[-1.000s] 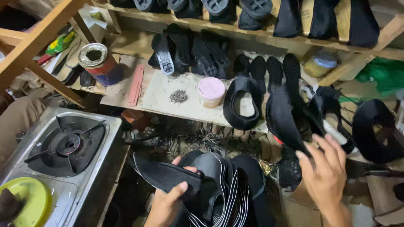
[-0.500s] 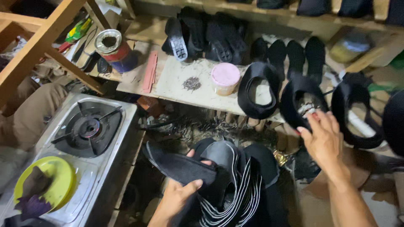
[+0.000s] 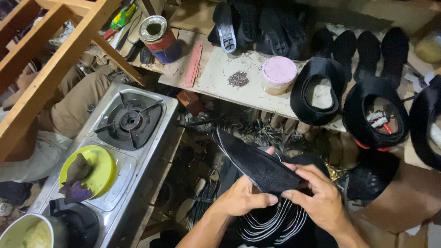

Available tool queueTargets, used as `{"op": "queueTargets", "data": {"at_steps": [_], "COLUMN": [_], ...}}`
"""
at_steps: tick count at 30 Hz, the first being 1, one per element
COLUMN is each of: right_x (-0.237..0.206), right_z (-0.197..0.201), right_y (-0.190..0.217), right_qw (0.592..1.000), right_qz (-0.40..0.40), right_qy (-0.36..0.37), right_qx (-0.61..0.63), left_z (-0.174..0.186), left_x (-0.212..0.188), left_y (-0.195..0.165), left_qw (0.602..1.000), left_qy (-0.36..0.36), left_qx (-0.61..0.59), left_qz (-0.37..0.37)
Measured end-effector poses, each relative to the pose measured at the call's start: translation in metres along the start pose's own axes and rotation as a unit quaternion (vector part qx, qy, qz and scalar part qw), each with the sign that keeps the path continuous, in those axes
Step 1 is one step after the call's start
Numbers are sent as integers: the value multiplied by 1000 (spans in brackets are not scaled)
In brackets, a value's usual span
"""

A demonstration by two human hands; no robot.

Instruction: The person sits on the floor and unties a strap bundling a stack of black shoe uppers. They then take the uppers one at a time, turn and flex each one, and stack the finished pieces on the workbench alongside other completed uppers.

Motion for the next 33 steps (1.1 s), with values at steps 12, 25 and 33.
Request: {"op": "queueTargets", "data": {"at_steps": [12, 25, 33], "right_x": [2, 2, 5], "right_z": [18, 76, 92], "right_y": [-50, -60, -53], "right_qw": [976, 866, 788], "right_qz": [39, 106, 185], "right_qy": [-50, -205, -122], "right_qx": [210, 443, 574], "left_z": [18, 34, 50], "left_x": [-12, -23, -52], "left_y": [7, -2, 6], "left_qw": [996, 980, 966], "left_qy": [-90, -195, -254], "left_qx": [22, 14, -3], "left_qz": [14, -39, -45]}}
Point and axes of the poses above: each hand's wrist, its own x-axis towards the middle knuckle, its own z-axis out of the back of the hand, y = z × x, the point moved 1 cm from there along x, towards the middle knuckle, and after that the axes turned 13 degrees about y, right-handed, at the moved point
